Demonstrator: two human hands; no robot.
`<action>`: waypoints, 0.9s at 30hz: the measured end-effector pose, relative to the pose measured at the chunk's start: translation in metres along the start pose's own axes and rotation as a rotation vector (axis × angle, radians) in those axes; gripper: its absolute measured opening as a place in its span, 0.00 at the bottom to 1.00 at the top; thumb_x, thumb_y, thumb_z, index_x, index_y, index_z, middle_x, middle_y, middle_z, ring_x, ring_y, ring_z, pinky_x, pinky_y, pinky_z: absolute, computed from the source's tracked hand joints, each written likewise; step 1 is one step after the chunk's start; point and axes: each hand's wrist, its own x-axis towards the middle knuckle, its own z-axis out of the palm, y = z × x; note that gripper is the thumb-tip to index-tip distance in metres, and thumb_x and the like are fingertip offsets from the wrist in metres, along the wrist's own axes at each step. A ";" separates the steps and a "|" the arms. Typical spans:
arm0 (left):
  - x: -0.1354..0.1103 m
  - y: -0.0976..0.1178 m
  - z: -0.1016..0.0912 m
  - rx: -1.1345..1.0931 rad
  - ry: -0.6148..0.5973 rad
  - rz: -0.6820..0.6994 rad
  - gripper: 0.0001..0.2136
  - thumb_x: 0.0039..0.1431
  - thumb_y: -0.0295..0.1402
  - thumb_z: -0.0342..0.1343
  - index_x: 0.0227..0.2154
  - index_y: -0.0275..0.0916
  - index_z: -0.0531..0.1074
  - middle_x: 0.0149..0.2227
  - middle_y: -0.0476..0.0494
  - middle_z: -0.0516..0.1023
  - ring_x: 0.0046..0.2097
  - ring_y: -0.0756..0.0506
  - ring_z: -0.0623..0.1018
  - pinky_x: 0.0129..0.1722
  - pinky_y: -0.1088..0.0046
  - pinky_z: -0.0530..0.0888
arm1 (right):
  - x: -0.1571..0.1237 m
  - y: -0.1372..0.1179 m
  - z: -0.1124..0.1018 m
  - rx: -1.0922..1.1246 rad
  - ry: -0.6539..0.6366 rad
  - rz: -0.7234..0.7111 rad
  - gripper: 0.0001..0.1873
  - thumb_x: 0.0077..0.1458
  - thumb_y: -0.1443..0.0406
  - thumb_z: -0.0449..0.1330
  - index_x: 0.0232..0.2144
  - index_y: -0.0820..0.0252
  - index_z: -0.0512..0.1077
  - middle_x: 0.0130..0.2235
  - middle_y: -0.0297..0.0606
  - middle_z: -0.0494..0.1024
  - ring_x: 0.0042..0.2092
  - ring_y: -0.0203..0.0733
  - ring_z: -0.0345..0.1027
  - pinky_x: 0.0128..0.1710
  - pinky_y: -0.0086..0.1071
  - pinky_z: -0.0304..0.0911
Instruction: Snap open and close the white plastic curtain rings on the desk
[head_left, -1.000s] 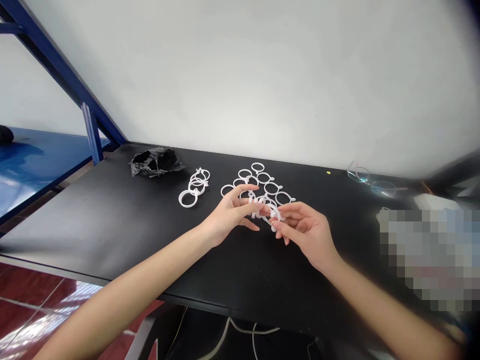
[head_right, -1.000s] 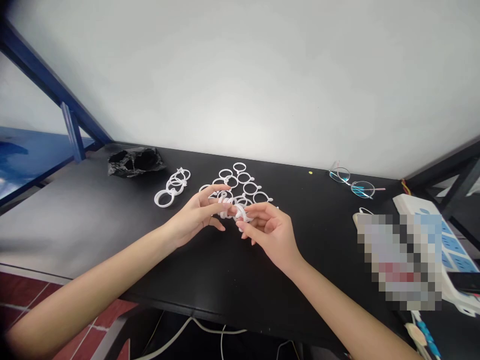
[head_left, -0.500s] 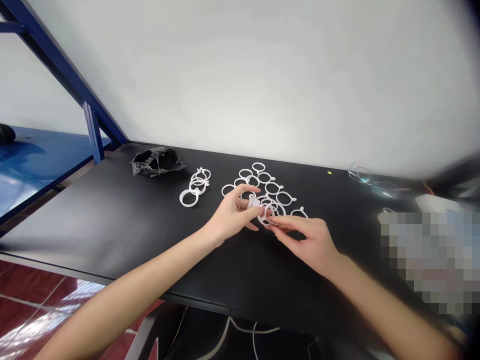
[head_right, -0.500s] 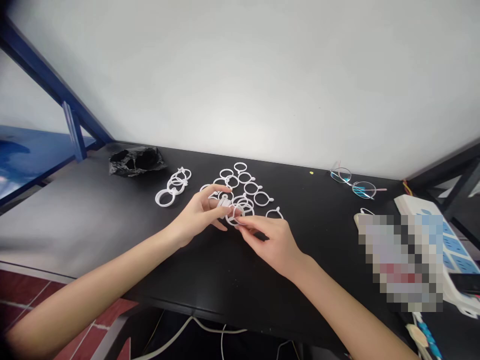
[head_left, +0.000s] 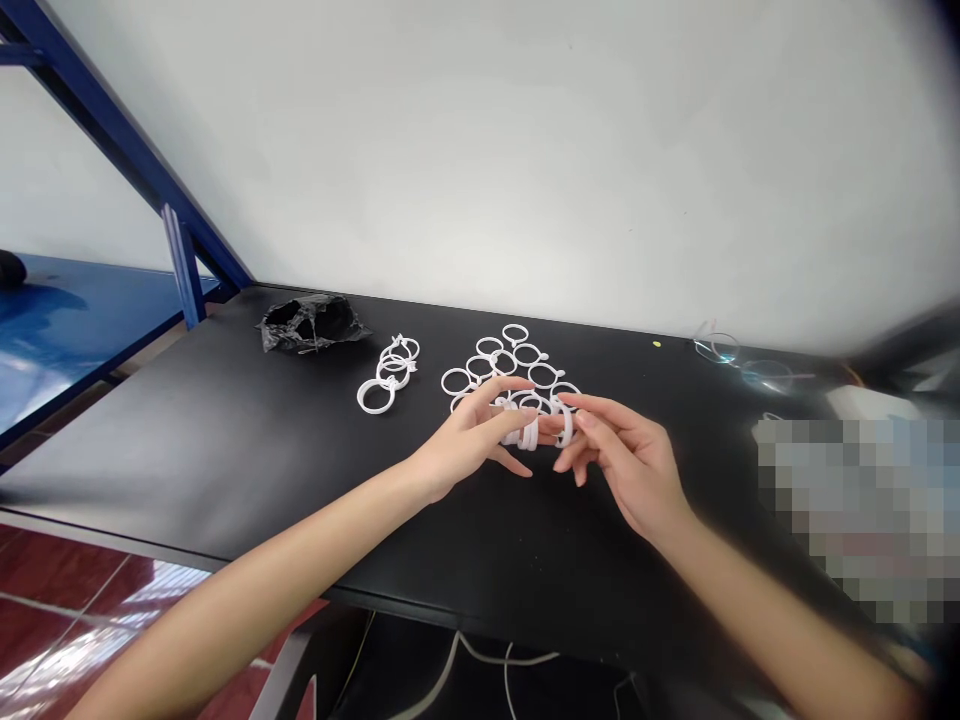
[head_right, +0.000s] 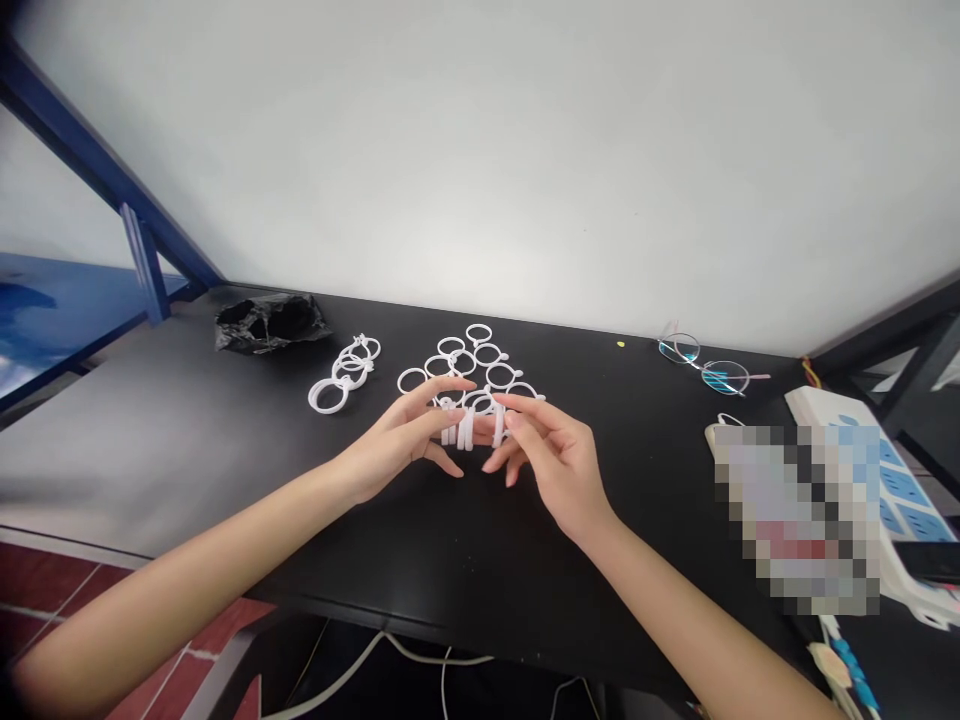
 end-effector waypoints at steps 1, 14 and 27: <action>0.000 -0.001 0.000 0.000 -0.009 0.003 0.18 0.61 0.38 0.58 0.52 0.42 0.64 0.42 0.39 0.80 0.48 0.39 0.78 0.34 0.68 0.80 | -0.001 0.000 0.001 -0.004 -0.029 0.001 0.16 0.59 0.57 0.61 0.47 0.57 0.76 0.25 0.36 0.81 0.25 0.42 0.77 0.19 0.30 0.69; 0.000 -0.003 -0.003 -0.017 -0.150 0.026 0.19 0.59 0.33 0.61 0.51 0.41 0.65 0.38 0.40 0.80 0.46 0.42 0.79 0.34 0.71 0.79 | 0.002 -0.004 -0.007 -0.246 0.099 -0.217 0.06 0.53 0.62 0.66 0.31 0.57 0.74 0.28 0.35 0.75 0.26 0.37 0.70 0.25 0.33 0.71; -0.008 0.018 -0.009 0.214 -0.506 -0.049 0.25 0.53 0.24 0.61 0.54 0.44 0.63 0.34 0.48 0.72 0.32 0.49 0.77 0.26 0.76 0.75 | 0.004 0.000 -0.001 -0.069 -0.567 -0.062 0.28 0.48 0.71 0.66 0.52 0.53 0.68 0.47 0.39 0.75 0.47 0.45 0.72 0.49 0.43 0.69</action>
